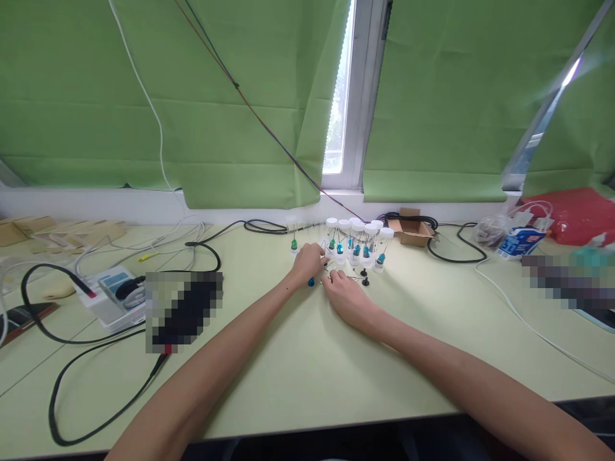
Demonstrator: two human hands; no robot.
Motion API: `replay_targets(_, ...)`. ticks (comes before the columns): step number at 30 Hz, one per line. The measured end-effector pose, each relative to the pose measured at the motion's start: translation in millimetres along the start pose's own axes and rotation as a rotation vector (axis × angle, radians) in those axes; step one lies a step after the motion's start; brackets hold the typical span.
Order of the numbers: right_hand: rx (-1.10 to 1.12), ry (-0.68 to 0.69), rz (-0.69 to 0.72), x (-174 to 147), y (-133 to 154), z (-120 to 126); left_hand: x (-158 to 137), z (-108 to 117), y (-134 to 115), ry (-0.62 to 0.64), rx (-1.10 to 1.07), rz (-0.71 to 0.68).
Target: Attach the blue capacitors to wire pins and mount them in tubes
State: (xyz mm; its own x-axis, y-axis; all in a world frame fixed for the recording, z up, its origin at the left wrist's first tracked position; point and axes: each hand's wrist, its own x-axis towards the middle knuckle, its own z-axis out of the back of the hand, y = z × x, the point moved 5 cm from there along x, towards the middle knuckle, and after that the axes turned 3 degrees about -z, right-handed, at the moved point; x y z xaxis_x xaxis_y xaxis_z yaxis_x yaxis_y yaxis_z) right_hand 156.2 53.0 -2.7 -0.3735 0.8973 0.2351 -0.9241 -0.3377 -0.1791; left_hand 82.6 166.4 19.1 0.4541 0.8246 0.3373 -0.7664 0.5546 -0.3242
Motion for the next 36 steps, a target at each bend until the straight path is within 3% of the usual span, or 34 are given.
replay_targets(7, 0.008, -0.021, 0.009, -2, 1, 2, 5, -5, -1, -0.031, -0.041, -0.015)
replay_targets(13, 0.076, -0.057, -0.015, -2, -12, 19, -5, 19, -8, -0.113, -0.068, -0.095)
replay_targets(16, 0.089, -0.051, -0.121, -3, -32, 27, -21, 38, -13, -0.166, -0.086, -0.158)
replay_targets(18, 0.108, -0.01, -0.208, -7, -48, 27, -37, 50, -19, -0.227, -0.144, -0.282)
replay_targets(22, 0.111, 0.093, -0.332, -16, -72, 20, -76, 61, -28, -0.232, -0.27, -0.402)
replay_targets(24, 0.113, 0.156, -0.374, -21, -78, 15, -92, 58, -28, -0.196, -0.382, -0.345)
replay_targets(30, 0.185, 0.253, -0.392, -27, -78, 2, -111, 31, -24, 0.004, -0.905, 0.078)
replay_targets(36, 0.226, 0.278, -0.387, -27, -80, -4, -110, 19, -18, -0.013, -1.178, 0.254)
